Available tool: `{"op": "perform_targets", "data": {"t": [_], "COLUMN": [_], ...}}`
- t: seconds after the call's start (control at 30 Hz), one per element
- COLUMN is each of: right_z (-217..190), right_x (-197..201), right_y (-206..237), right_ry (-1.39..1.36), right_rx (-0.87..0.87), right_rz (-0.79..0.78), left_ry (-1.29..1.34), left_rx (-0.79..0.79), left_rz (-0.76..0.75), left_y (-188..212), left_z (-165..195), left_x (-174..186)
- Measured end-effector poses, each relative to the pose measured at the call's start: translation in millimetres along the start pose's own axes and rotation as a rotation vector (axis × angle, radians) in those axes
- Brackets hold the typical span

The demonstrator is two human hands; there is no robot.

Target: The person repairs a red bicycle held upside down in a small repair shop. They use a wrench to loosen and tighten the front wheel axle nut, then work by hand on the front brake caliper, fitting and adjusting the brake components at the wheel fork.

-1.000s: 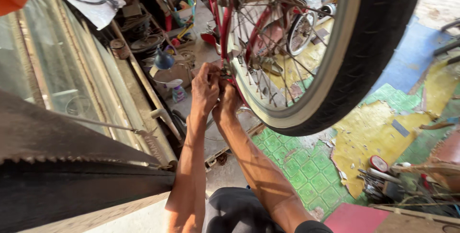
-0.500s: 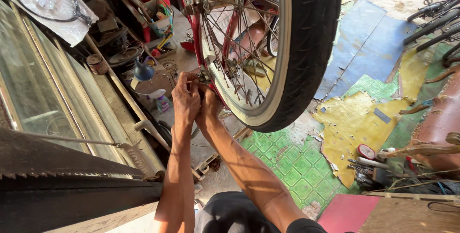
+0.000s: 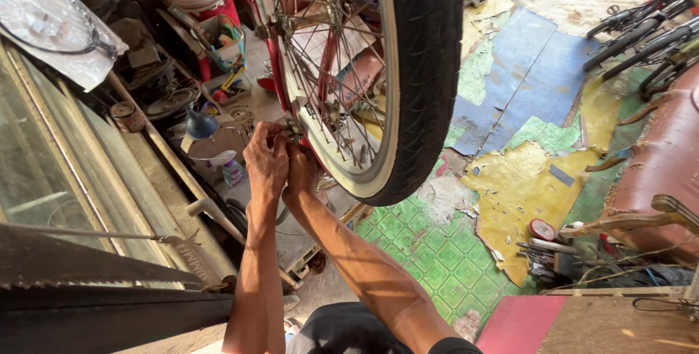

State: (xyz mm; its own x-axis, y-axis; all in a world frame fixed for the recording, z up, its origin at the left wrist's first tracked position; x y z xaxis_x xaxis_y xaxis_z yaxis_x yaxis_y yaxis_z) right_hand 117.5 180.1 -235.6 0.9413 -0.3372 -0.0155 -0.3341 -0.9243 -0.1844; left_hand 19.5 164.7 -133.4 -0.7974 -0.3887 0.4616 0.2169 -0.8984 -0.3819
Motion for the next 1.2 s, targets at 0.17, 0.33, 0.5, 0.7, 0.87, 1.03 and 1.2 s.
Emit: {"op": "perform_targets", "data": {"t": [0.17, 0.33, 0.5, 0.7, 0.87, 1.03, 1.2], "right_z": [18, 26, 22, 11, -8, 30, 39], "right_x": [-5, -9, -8, -2, 17, 1, -7], "right_y": [-1, 0, 7, 11, 14, 6, 9], "right_ry": [-0.679, -0.885, -0.843, -0.851, -0.247, -0.736, -0.886], "right_rx": [-0.318, -0.414, -0.582, -0.484, 0.040, -0.477, -0.519], "right_rz": [0.064, 0.120, 0.112, 0.131, 0.052, 0.080, 0.027], "left_ry": [0.063, 0.084, 0.071, 0.201, 0.245, 0.149, 0.331], "left_rx": [-0.103, -0.035, -0.023, 0.040, 0.052, 0.020, 0.043], "left_rz": [0.064, 0.024, -0.014, -0.035, -0.039, 0.054, 0.085], "left_y": [5, 2, -3, 4, 9, 8, 14], "left_z": [3, -6, -6, -6, -12, -21, -35], "left_x": [0, -6, -5, -7, -8, -11, -16]}}
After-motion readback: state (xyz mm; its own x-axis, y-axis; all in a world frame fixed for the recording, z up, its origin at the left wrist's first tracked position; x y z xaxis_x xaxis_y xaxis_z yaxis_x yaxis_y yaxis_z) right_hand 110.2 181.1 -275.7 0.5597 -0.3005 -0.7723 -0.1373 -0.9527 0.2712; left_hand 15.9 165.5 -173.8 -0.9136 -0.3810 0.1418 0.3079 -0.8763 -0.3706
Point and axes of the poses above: each hand's wrist, its own y-axis away from the middle knuckle, its own x-axis out of the back of the hand, z = x × y, the point moved 7 cm from there along -y, towards the middle knuckle, and after that the axes turned 13 degrees about -y, right-handed, at the moved point
